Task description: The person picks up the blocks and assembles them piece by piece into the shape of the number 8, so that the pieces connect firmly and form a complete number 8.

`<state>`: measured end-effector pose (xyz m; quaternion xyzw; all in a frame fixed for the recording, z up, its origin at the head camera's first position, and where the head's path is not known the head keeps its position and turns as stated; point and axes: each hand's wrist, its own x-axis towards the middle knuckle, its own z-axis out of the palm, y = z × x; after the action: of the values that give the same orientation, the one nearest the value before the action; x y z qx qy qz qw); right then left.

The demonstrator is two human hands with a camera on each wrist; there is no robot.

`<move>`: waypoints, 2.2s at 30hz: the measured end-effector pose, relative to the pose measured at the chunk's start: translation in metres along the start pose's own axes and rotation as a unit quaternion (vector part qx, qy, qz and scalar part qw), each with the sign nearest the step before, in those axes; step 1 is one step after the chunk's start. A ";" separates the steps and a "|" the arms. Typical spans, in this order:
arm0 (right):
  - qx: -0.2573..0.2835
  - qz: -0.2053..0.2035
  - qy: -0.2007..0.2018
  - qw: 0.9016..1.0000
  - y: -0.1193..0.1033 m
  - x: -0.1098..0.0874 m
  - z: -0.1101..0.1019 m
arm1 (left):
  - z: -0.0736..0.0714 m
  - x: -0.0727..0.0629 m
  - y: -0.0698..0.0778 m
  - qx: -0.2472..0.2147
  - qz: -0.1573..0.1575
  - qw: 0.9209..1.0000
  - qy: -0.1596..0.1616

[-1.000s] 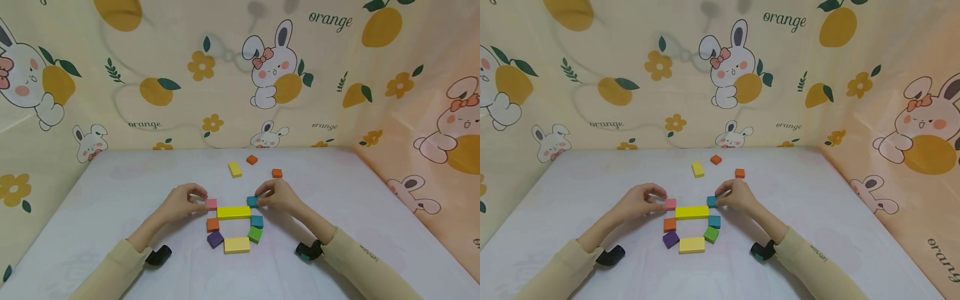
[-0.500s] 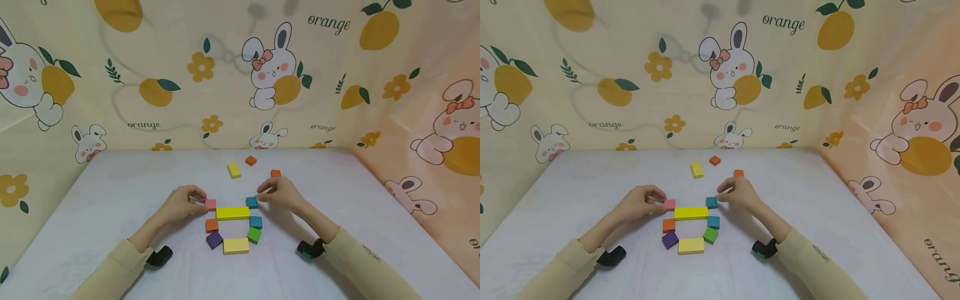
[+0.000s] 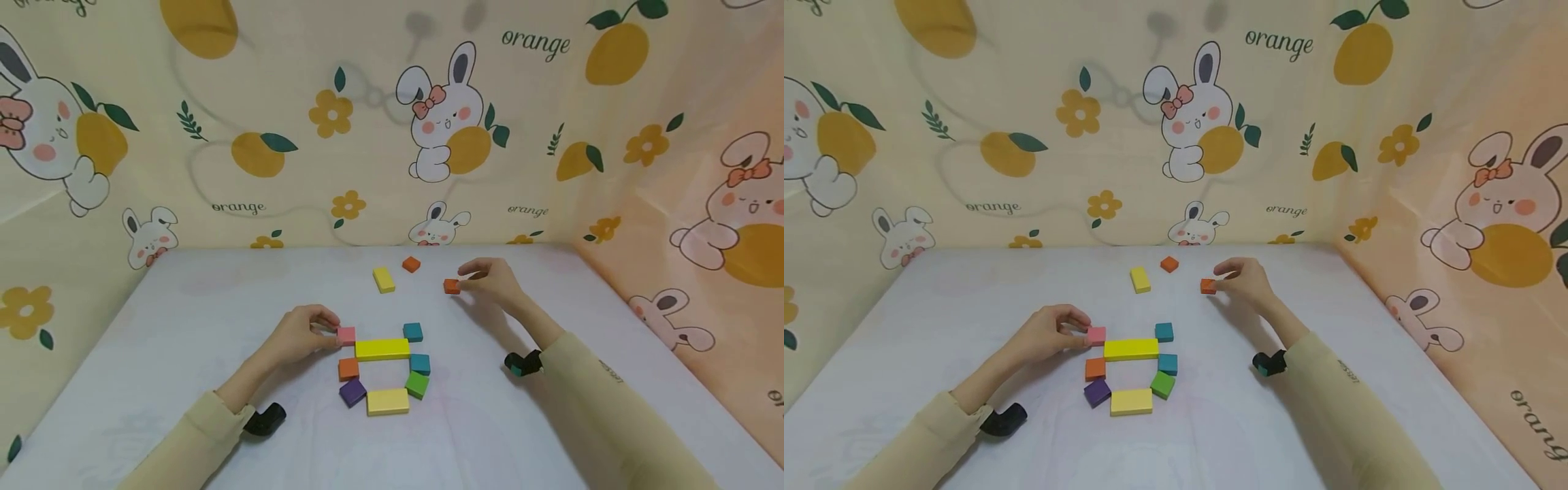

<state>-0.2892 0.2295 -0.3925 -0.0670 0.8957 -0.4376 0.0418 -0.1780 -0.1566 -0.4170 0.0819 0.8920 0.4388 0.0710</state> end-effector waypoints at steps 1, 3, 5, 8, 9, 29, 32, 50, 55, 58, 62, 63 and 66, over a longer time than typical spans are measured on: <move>0.003 0.008 -0.003 1.000 0.003 0.003 -0.002 | 0.000 0.000 0.000 0.002 0.000 1.000 0.001; 0.017 0.015 -0.015 1.000 0.008 0.007 -0.006 | 0.001 0.000 0.001 -0.001 0.000 1.000 0.002; 0.031 0.026 -0.025 0.999 0.011 0.011 -0.007 | 0.001 0.000 0.002 -0.004 0.001 1.000 0.001; 0.045 0.035 -0.038 0.998 0.015 0.015 -0.008 | 0.001 0.000 0.002 -0.008 0.003 1.000 -0.002; 0.048 0.039 -0.040 0.997 0.015 0.016 -0.007 | 0.001 -0.001 0.003 -0.005 0.003 1.000 -0.002; 0.018 0.040 -0.043 0.998 0.010 0.017 0.007 | 0.002 -0.003 0.000 -0.009 -0.004 1.000 0.005; 0.023 0.040 -0.040 0.998 0.010 0.017 0.007 | 0.003 -0.002 0.001 -0.009 -0.005 1.000 0.005; 0.075 0.075 -0.009 0.994 0.010 0.012 0.008 | 0.002 0.000 -0.003 -0.010 0.000 1.000 0.005; 0.096 0.076 0.003 0.992 0.009 0.007 0.008 | 0.002 -0.002 -0.001 -0.009 -0.002 1.000 0.007; 0.105 0.061 0.011 0.993 0.007 0.005 0.010 | 0.003 -0.002 0.001 -0.005 -0.007 1.000 0.007; 0.114 0.039 0.003 0.993 -0.002 0.000 0.017 | 0.004 -0.003 0.002 -0.003 -0.012 1.000 0.008; 0.116 0.036 0.000 0.993 -0.006 -0.001 0.020 | 0.004 -0.003 0.001 -0.003 -0.013 1.000 0.008; 0.132 0.020 -0.021 0.991 -0.019 -0.004 0.028 | 0.004 -0.001 -0.001 0.000 -0.013 1.000 0.009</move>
<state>-0.2800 0.1970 -0.3943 -0.0523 0.8304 -0.5493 0.0773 -0.1760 -0.1544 -0.4196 0.0661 0.8935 0.4386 0.0692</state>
